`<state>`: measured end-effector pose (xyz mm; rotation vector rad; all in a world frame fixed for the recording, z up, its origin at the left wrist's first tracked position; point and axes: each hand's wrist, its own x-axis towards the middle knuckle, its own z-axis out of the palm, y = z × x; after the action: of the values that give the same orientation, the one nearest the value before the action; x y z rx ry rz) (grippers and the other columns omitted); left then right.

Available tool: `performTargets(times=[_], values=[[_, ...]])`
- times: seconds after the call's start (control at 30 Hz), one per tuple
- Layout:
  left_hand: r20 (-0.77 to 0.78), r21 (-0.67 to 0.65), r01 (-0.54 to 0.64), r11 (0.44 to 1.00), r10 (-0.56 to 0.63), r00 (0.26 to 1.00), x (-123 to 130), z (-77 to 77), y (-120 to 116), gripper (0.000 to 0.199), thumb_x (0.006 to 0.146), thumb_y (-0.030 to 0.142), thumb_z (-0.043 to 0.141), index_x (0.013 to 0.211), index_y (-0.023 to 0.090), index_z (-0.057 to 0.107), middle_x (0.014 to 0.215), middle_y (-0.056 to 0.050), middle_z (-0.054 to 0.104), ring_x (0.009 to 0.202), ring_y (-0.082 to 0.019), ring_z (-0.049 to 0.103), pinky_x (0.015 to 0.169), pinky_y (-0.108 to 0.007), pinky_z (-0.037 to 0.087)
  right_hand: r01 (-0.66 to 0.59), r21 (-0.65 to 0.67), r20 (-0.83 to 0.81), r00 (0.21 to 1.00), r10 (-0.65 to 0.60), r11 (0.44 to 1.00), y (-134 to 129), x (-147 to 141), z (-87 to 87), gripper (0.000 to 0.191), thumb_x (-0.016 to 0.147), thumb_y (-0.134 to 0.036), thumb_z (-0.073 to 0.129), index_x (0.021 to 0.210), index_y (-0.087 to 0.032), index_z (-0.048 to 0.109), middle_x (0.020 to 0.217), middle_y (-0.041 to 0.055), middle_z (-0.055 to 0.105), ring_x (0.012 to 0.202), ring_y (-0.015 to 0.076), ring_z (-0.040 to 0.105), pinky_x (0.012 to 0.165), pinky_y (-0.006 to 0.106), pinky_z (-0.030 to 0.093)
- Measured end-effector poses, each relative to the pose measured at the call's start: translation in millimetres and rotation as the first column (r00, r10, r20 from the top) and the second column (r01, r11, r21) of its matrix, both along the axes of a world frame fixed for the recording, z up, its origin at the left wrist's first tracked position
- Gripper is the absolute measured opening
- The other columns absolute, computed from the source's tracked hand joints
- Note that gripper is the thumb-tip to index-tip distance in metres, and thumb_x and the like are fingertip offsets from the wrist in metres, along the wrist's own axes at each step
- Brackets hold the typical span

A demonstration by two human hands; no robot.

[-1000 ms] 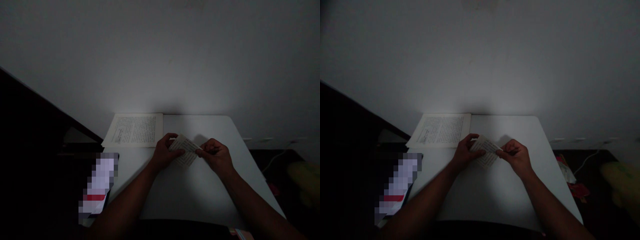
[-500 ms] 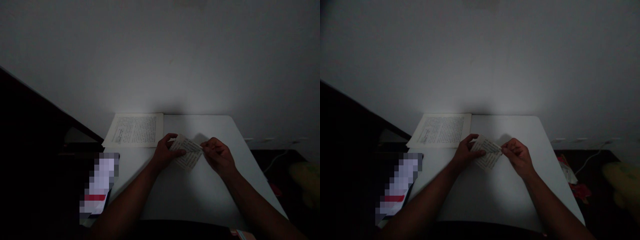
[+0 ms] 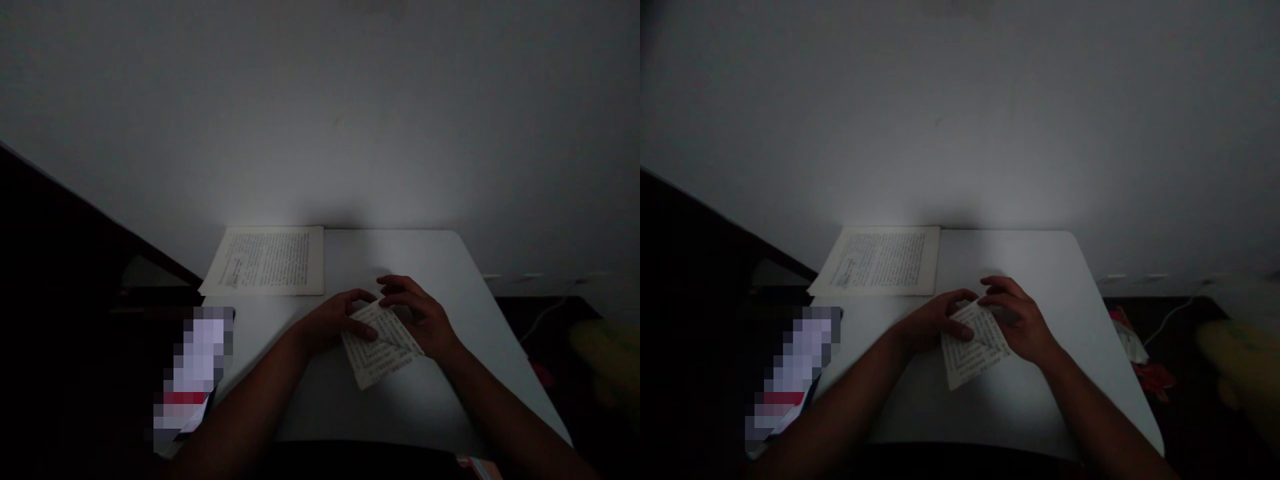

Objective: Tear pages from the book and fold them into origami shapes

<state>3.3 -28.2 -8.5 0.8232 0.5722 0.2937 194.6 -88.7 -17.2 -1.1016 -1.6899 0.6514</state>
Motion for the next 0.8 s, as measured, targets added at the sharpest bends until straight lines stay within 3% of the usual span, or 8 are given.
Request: performTargets(times=[0.13, 0.3, 0.47, 0.63, 0.8], values=[[0.030, 0.001, 0.021, 1.000, -0.021, 0.999, -0.5, 1.5, -0.7, 0.060, 0.050, 0.014, 0.083, 0.102, 0.017, 0.054, 0.082, -0.003, 0.067, 0.066, -0.016, 0.065, 0.061, -0.028, 0.051, -0.005, -0.042, -0.007, 1.000, 0.005, 0.999, 0.6, 3.1, -0.5, 0.011, 0.077, -0.024, 0.066, 0.088, -0.025, 0.067, 0.112, 0.0091, 0.062, 0.099, 0.0236, 0.060, 0.083, 0.040, 0.050], [0.092, 0.102, 0.038, 0.994, -0.048, 0.995, -1.9, 3.5, 0.3, 0.065, 0.060, 0.024, 0.079, 0.118, 0.019, 0.052, 0.086, -0.006, 0.067, 0.067, -0.015, 0.063, 0.061, -0.025, 0.046, -0.042, -0.075, -0.185, 0.982, 0.027, 0.996, 0.0, 4.7, -3.4, 0.008, 0.075, -0.026, 0.069, 0.082, -0.024, 0.067, 0.092, 0.0076, 0.068, 0.091, 0.0235, 0.063, 0.080, 0.040, 0.050], [0.107, 0.162, 0.033, 0.986, -0.051, 0.993, -1.8, 1.1, 1.0, 0.063, 0.064, 0.033, 0.077, 0.121, 0.017, 0.053, 0.084, -0.007, 0.067, 0.061, -0.012, 0.058, 0.058, -0.023, 0.041, -0.058, -0.110, -0.334, 0.943, 0.018, 0.992, -1.8, 5.0, -1.1, 0.010, 0.071, -0.027, 0.072, 0.079, -0.023, 0.068, 0.081, 0.0058, 0.067, 0.079, 0.0218, 0.064, 0.072, 0.038, 0.051], [0.129, 0.295, -0.162, 0.942, 0.129, 0.983, 0.5, -6.9, 4.2, 0.045, 0.071, 0.032, 0.072, 0.113, 0.018, 0.061, 0.106, -0.011, 0.066, 0.087, -0.019, 0.063, 0.075, -0.029, 0.047, 0.047, -0.312, -0.443, 0.876, -0.189, 0.949, -3.8, 10.1, -6.9, 0.017, 0.068, -0.031, 0.075, 0.082, -0.024, 0.069, 0.076, 0.0032, 0.068, 0.066, 0.0184, 0.063, 0.060, 0.033, 0.052], [0.211, 0.428, -0.345, 0.836, 0.278, 0.937, -0.8, -7.1, 5.4, 0.058, 0.067, 0.025, 0.076, 0.121, 0.021, 0.055, 0.100, -0.009, 0.068, 0.089, -0.020, 0.065, 0.080, -0.033, 0.049, -0.083, -0.373, -0.640, 0.744, -0.192, 0.924, 1.4, 12.5, -9.5, 0.032, 0.062, -0.031, 0.078, 0.091, -0.024, 0.065, 0.082, 0.0034, 0.068, 0.069, 0.0194, 0.065, 0.065, 0.034, 0.052]])
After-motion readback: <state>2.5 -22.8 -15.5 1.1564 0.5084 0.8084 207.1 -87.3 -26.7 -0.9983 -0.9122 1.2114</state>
